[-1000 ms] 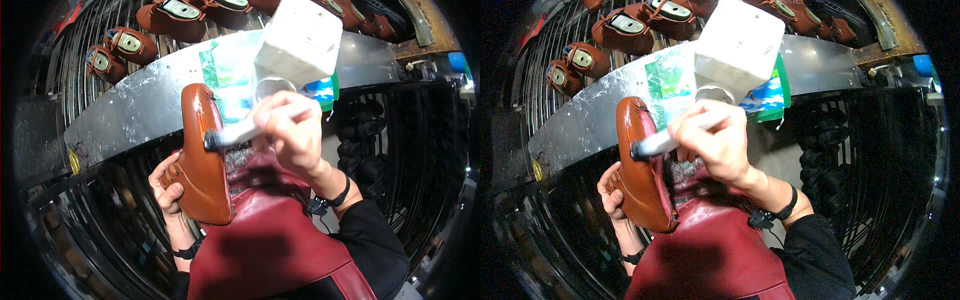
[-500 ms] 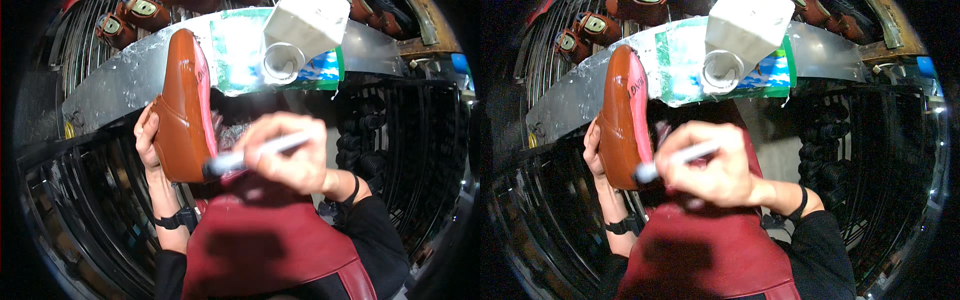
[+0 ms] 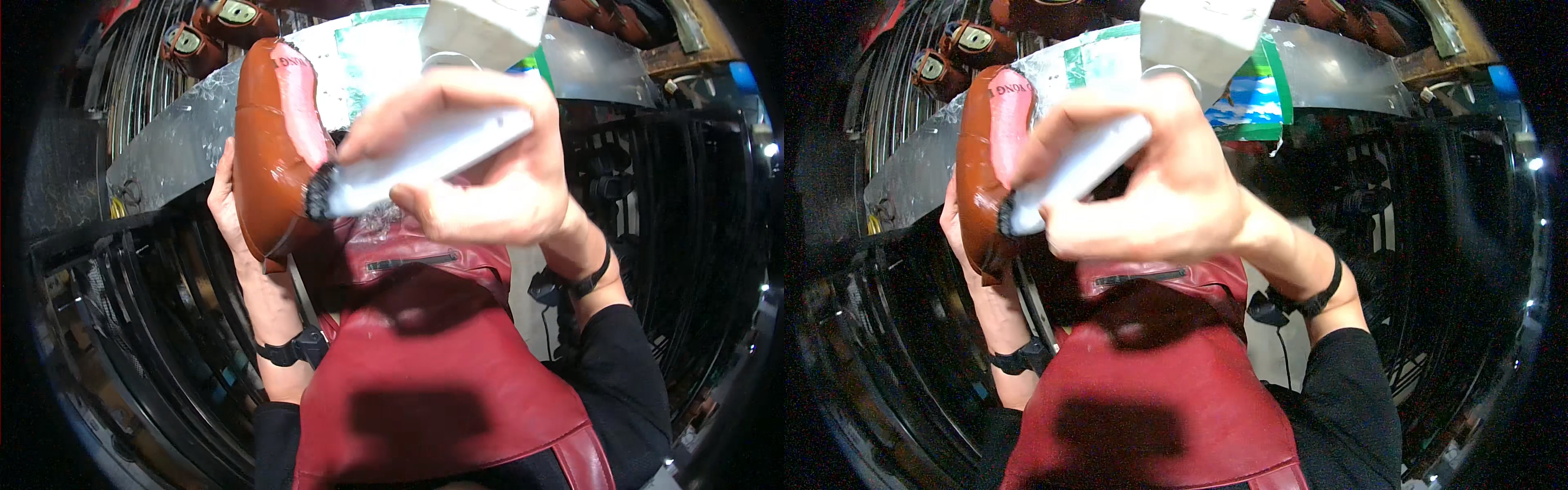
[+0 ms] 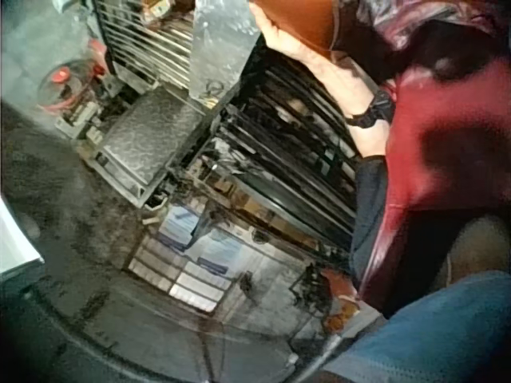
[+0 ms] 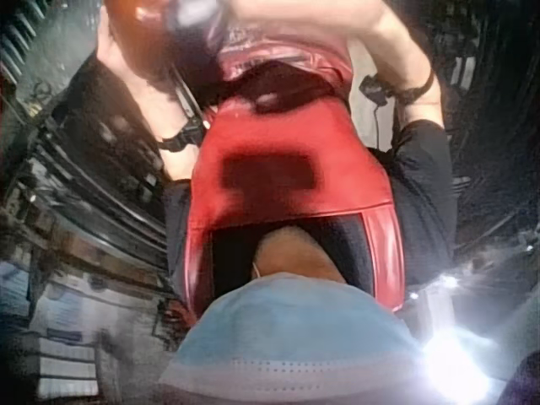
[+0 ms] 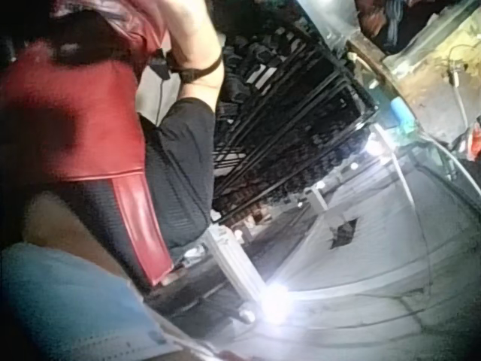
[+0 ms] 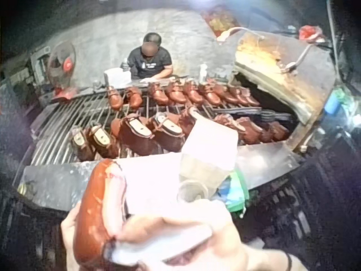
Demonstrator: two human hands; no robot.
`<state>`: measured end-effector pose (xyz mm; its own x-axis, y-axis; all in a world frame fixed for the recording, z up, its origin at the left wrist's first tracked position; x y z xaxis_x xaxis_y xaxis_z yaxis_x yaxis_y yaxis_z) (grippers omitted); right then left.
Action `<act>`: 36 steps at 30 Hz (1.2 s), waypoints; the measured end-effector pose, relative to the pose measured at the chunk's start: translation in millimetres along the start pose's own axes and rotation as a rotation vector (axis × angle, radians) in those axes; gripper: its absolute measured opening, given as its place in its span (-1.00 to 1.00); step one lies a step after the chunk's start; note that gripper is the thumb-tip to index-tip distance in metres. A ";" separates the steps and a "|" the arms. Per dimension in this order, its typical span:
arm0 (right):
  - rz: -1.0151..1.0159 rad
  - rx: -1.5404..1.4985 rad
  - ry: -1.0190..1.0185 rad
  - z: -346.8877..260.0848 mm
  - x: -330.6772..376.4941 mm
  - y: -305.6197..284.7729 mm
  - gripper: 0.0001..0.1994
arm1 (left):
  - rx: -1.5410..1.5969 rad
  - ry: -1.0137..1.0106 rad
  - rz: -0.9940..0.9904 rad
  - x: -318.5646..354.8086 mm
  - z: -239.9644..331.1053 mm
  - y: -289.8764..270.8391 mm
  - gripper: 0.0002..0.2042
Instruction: Applying a liquid adhesive or finishing agent to the edges of leather shoes using a hand brush.
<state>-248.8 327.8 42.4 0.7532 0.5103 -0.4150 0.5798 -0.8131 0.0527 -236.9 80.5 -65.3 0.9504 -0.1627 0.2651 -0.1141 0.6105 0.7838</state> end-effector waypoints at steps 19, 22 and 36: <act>0.134 -0.168 0.081 62.1 -67.9 -70.4 -0.69 | 0.386 0.007 -0.140 -12.0 -34.5 -41.5 -0.25; 0.334 -0.330 0.074 114.7 -80.6 -70.4 -0.75 | -0.055 0.198 -0.006 -7.1 -27.4 -19.4 -0.33; 0.983 -0.814 0.448 121.0 13.4 -19.3 -0.79 | -0.726 0.504 0.659 -30.7 119.2 -40.5 -0.62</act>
<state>-287.5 316.5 -74.1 0.9045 -0.0080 0.4264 -0.3528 -0.5757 0.7376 -295.9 -31.6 -38.2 0.7936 0.5963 0.1209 -0.6019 0.7985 0.0124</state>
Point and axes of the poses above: each hand's wrist, its own x-axis away from the middle knuckle, its own y-axis out of the palm, z = x × y, the point moved 3 cm from there along -x, towards the middle knuckle, and after that the axes turned 6 degrees about -x, right-handed, at the moved point
